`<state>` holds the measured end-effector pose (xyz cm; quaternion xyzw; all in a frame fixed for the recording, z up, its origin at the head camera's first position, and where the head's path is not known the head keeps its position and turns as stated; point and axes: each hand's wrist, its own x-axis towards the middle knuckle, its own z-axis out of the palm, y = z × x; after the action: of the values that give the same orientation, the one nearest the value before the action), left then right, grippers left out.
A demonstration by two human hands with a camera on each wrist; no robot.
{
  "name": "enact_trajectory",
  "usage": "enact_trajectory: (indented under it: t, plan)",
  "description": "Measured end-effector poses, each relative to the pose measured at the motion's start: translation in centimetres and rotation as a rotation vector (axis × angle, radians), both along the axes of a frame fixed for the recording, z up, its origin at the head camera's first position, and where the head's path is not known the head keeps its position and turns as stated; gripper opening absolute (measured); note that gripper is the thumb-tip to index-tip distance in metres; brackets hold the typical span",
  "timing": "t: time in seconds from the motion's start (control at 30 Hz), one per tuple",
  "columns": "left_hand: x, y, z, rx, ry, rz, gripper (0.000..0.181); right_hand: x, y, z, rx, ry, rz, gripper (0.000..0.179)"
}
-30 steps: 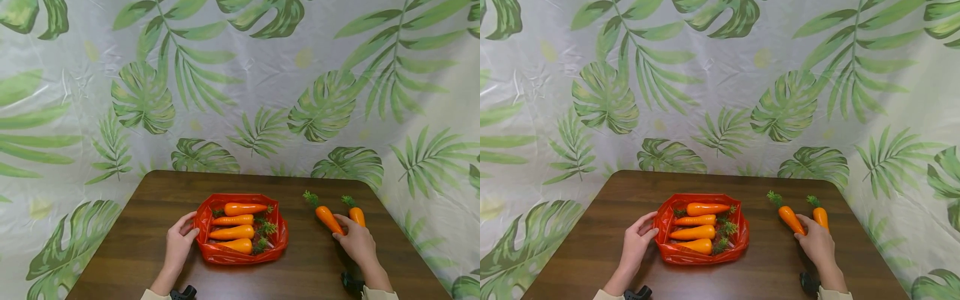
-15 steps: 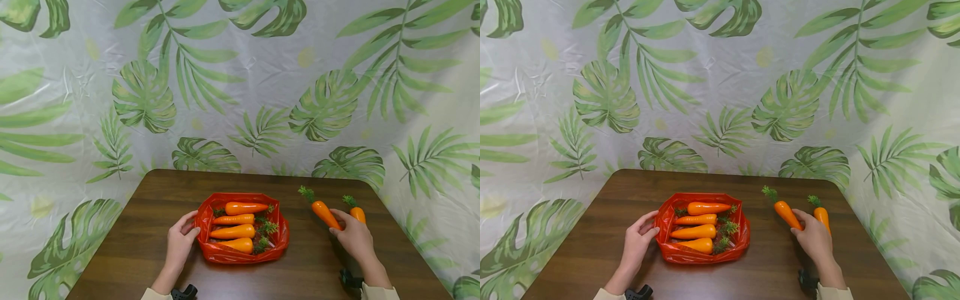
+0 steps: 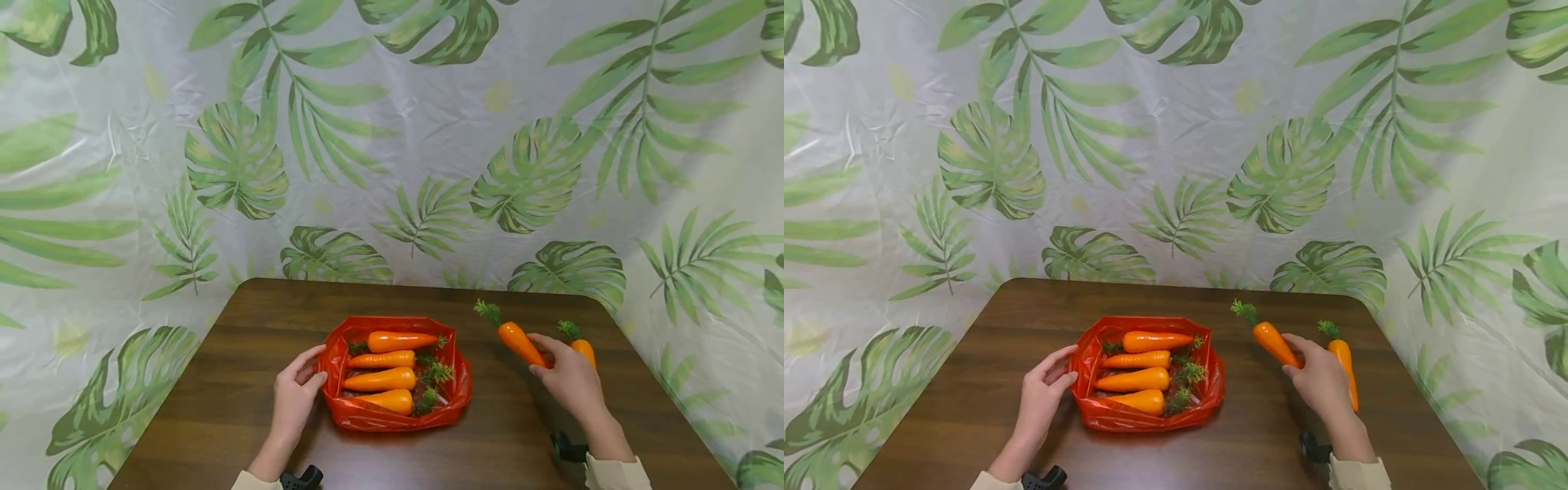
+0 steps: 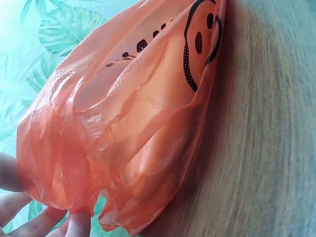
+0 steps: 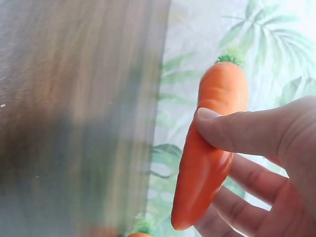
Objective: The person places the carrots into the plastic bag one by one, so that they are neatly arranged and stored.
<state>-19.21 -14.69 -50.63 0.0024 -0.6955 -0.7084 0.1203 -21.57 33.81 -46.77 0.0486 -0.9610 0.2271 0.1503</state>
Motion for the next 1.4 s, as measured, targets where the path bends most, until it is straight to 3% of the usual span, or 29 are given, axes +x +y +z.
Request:
enact_trajectory:
  t: [0.6, 0.9, 1.4]
  plan:
    - [-0.1, 0.1, -0.1, -0.010, -0.014, 0.014, 0.044, -0.3, -1.5, 2.4, 0.012, 0.104, 0.073, 0.061]
    - [-0.2, 0.1, 0.1, -0.030, -0.018, 0.024, 0.044, -0.6, -3.4, 3.6, 0.006, 0.071, 0.074, 0.061]
    - [-0.2, 0.1, 0.0, 0.000, -0.010, 0.004, 0.043, -1.3, -7.0, 4.1, 0.027, 0.072, 0.135, 0.060]
